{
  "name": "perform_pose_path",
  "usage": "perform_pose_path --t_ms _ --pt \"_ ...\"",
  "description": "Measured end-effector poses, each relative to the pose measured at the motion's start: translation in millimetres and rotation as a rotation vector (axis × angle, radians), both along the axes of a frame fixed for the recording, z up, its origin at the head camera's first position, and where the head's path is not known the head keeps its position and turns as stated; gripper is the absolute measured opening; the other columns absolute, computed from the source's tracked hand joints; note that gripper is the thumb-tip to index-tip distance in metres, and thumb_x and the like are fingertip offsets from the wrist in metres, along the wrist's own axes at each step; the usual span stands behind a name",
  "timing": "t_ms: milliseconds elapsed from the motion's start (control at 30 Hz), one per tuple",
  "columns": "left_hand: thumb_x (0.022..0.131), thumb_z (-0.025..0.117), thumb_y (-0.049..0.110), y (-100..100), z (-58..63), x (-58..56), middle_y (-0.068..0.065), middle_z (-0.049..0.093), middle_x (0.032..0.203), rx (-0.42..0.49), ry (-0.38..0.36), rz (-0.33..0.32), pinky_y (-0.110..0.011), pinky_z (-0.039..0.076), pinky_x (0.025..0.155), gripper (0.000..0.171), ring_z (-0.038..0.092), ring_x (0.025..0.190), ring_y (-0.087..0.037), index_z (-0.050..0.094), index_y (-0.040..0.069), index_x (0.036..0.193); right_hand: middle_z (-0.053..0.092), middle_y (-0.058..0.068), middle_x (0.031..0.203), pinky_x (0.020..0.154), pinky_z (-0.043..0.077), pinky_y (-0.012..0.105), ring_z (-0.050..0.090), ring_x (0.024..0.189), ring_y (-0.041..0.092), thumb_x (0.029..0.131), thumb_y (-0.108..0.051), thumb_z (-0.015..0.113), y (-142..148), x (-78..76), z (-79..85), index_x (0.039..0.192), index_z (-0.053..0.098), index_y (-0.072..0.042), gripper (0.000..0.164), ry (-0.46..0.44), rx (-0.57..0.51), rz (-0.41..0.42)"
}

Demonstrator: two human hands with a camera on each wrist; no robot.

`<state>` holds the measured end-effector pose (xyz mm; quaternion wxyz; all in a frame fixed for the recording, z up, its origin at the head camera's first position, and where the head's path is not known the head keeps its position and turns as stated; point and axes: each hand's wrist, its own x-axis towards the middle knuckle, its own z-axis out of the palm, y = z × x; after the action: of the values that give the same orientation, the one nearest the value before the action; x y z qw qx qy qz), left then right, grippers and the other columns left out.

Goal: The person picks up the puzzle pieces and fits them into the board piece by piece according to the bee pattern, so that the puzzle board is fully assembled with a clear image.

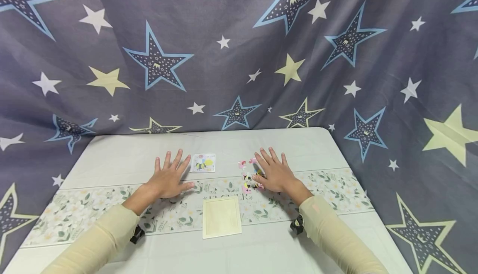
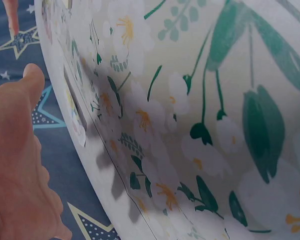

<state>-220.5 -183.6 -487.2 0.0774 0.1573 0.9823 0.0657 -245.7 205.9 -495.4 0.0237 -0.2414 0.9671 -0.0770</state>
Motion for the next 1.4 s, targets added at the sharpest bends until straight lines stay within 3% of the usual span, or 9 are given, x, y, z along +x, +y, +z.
perform_pose_path --t_ms 567,667,767,900,1033,1200,1400 --pt "0.093 0.058 0.065 0.8 -3.2 2.7 -0.022 0.000 0.170 -0.003 -0.004 -0.020 -0.077 -0.003 0.116 0.099 -0.002 0.154 -0.055 0.013 0.014 0.164 0.019 0.015 0.170 0.119 0.008 0.074 0.004 0.158 0.042 0.101 -0.052 0.054 1.4 -5.4 1.3 0.163 0.022 -0.014 0.079 -0.028 -0.053 0.001" --pt "0.092 0.060 0.065 0.2 -4.0 4.1 -0.023 0.000 0.170 0.019 0.007 -0.058 -0.076 0.000 0.117 0.100 0.000 0.154 -0.053 0.014 0.013 0.164 0.018 0.014 0.170 0.120 0.009 0.072 0.003 0.158 0.042 0.101 -0.053 0.054 1.3 -8.7 1.2 0.164 0.020 -0.015 0.080 -0.043 -0.046 -0.003" --pt "0.092 0.064 0.059 1.0 -2.8 7.3 -0.025 0.005 0.170 0.087 0.032 -0.142 -0.076 0.005 0.118 0.098 0.004 0.155 -0.052 0.017 0.010 0.163 0.026 0.014 0.168 0.121 0.013 0.070 0.007 0.158 0.043 0.100 -0.048 0.058 0.9 -14.2 1.4 0.163 0.023 -0.013 0.079 -0.023 -0.073 0.011" --pt "0.092 0.070 0.051 4.3 0.1 16.2 -0.024 0.016 0.168 0.177 0.039 -0.262 -0.072 0.015 0.118 0.095 0.017 0.155 -0.047 0.024 0.007 0.161 0.047 0.018 0.156 0.120 0.023 0.066 0.022 0.154 0.045 0.098 -0.032 0.068 -0.8 -24.8 -0.1 0.156 0.038 -0.006 0.071 0.044 -0.172 0.080" --pt "0.089 0.073 0.051 8.2 -2.1 30.3 -0.022 0.032 0.162 0.214 0.028 -0.324 -0.066 0.026 0.117 0.093 0.032 0.150 -0.041 0.031 0.006 0.159 0.060 0.019 0.141 0.119 0.028 0.063 0.036 0.146 0.047 0.096 -0.020 0.069 -6.5 -37.2 -6.3 0.148 0.050 -0.004 0.059 0.050 -0.239 0.151" --pt "0.086 0.074 0.055 16.1 -11.0 49.2 -0.014 0.047 0.150 0.245 0.012 -0.354 -0.057 0.035 0.113 0.090 0.044 0.139 -0.034 0.041 0.006 0.153 0.068 0.014 0.126 0.119 0.029 0.060 0.047 0.138 0.043 0.095 -0.018 0.069 -16.1 -49.1 -14.8 0.140 0.059 -0.005 0.048 0.009 -0.257 0.195" --pt "0.084 0.072 0.063 25.2 -18.4 66.4 -0.007 0.053 0.143 0.227 -0.004 -0.371 -0.054 0.038 0.111 0.089 0.048 0.132 -0.027 0.047 0.008 0.149 0.070 0.011 0.118 0.116 0.033 0.060 0.053 0.130 0.039 0.094 -0.015 0.071 -29.8 -56.2 -18.7 0.134 0.065 -0.006 0.042 -0.025 -0.276 0.232"
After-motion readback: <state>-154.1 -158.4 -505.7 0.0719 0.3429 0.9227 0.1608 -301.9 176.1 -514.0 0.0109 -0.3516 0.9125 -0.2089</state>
